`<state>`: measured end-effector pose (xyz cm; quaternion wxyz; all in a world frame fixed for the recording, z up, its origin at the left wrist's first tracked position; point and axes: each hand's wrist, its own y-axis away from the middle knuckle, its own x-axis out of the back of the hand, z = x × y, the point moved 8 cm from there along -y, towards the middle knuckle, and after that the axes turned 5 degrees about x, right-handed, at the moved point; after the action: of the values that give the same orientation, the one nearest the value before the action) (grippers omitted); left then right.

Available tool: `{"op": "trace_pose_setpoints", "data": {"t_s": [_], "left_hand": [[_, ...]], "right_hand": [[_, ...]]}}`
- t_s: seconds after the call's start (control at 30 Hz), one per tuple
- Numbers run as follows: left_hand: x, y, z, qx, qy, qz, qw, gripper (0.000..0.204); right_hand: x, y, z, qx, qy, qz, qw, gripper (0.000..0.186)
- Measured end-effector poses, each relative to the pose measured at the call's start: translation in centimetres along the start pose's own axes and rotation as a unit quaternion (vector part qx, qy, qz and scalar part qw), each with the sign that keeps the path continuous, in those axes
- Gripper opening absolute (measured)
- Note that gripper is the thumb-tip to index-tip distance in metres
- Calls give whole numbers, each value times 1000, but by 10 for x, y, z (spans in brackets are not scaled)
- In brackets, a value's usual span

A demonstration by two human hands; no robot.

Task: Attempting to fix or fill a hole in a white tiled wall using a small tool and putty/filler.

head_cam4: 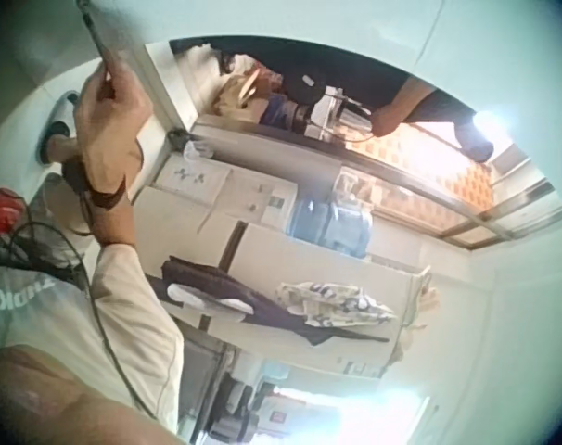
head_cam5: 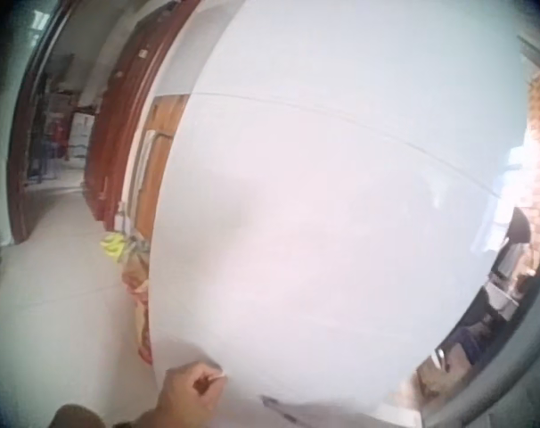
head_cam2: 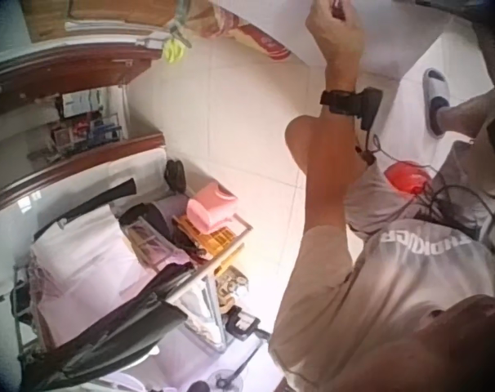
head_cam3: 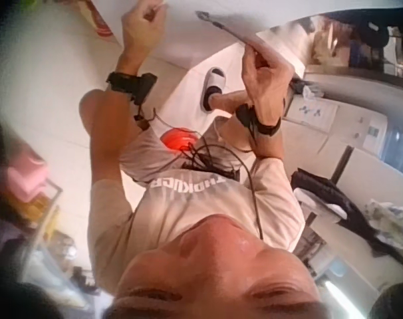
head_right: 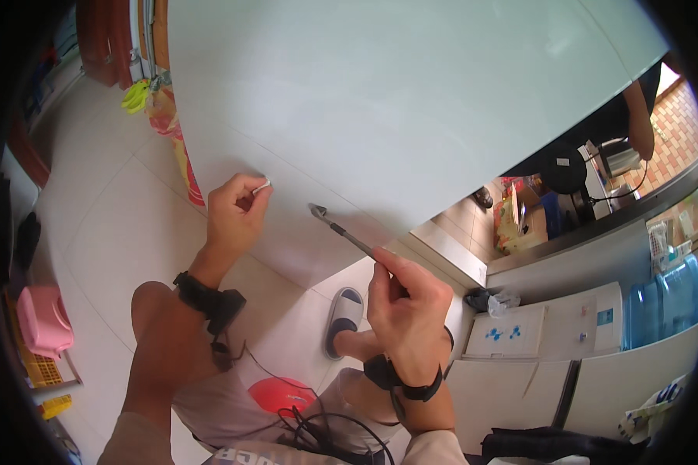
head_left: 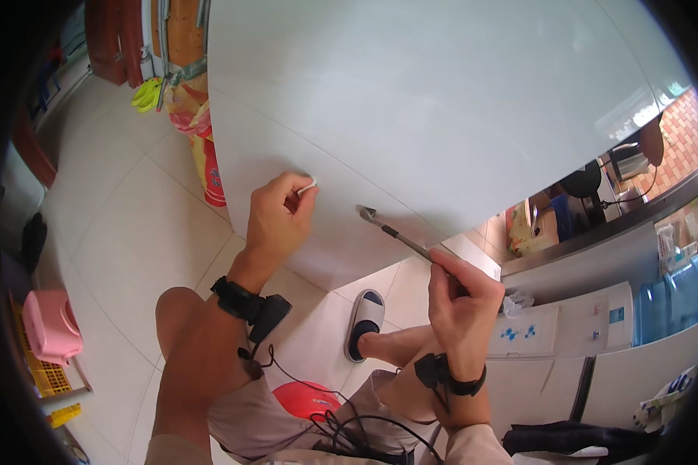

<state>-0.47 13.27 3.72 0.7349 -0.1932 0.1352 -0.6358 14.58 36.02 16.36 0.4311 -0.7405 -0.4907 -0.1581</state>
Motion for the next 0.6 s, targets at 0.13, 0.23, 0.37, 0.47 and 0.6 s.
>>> {"op": "trace_pose_setpoints", "data": {"t_s": [0.13, 0.23, 0.37, 0.47, 0.6], "left_hand": [[4, 2, 2, -14, -18, 6, 1000, 9], [-4, 2, 7, -13, -13, -4, 1000, 8], [-4, 3, 9, -14, -25, -8, 1000, 8], [-2, 7, 5, -19, -30, -5, 999, 8], [5, 5, 7, -14, -38, -3, 999, 9]], "right_hand": [[52, 14, 1, -10, -18, 123, 992, 18], [62, 12, -9, -32, 24, 124, 991, 17], [27, 1, 6, -26, 9, 29, 999, 16], [61, 12, 12, -55, -3, 97, 994, 15], [77, 16, 4, -41, 14, 144, 989, 16]]}}
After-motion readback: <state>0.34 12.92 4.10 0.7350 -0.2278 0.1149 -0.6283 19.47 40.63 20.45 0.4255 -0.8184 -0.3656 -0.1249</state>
